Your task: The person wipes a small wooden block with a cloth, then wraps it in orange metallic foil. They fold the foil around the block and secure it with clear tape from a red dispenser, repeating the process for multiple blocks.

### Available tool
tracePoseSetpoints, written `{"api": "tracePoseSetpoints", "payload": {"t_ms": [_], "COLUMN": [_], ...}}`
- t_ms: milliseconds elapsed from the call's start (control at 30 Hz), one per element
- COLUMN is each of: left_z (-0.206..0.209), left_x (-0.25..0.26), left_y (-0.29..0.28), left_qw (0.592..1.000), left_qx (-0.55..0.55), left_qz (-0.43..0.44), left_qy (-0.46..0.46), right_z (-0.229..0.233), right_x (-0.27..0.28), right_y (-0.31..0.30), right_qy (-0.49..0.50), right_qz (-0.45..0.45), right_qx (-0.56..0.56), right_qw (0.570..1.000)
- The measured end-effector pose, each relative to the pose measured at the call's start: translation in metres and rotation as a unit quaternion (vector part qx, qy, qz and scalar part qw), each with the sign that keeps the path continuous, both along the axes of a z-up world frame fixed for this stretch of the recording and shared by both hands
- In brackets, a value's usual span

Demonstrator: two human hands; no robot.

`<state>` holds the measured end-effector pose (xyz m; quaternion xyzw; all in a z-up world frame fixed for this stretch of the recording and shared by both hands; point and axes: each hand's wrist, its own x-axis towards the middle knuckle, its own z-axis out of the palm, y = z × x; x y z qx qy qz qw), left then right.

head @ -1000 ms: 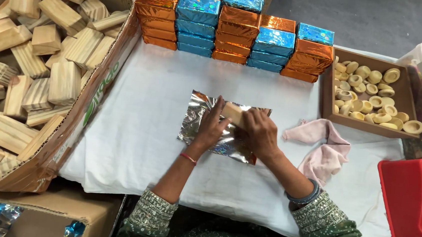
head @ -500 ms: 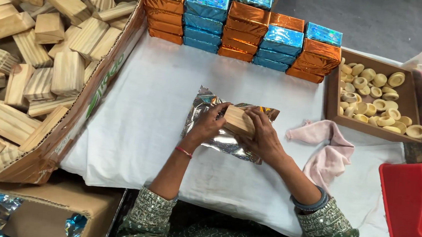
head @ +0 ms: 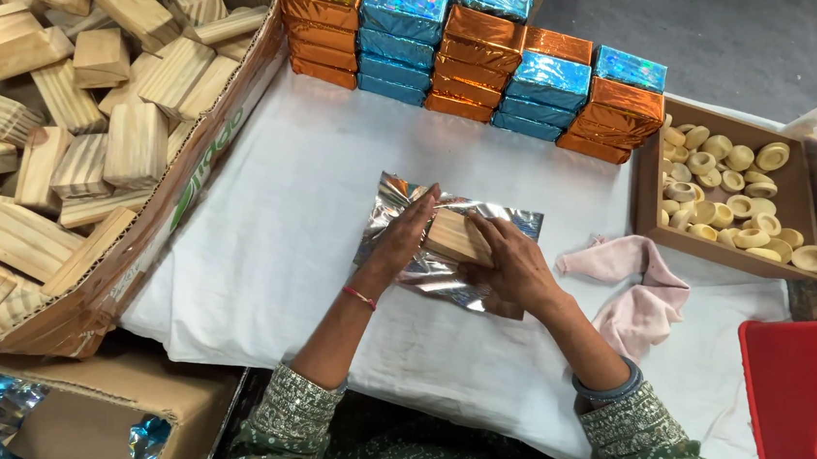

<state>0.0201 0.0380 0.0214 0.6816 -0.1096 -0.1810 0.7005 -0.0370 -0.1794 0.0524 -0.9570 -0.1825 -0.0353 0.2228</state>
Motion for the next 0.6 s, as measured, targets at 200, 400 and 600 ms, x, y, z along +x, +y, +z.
{"api": "tracePoseSetpoints", "payload": {"t_ms": [200, 400, 600], "left_z": [0.0, -0.028, -0.004], "left_x": [-0.001, 0.008, -0.006], "left_y": [0.002, -0.001, 0.001], "left_qw": [0.999, 0.984, 0.921], "left_qx": [-0.033, 0.093, 0.271], "left_qz": [0.004, -0.014, -0.055], "left_qy": [-0.021, -0.153, -0.275], "right_z": [-0.001, 0.031, 0.005], "right_x": [0.01, 0.004, -0.011], "right_y": [-0.001, 0.014, -0.032], "right_qy": [-0.021, 0.087, 0.065], "right_qz": [0.043, -0.018, -0.056], "right_qx": [0.024, 0.022, 0.082], "right_qw": [0.999, 0.996, 0.993]}}
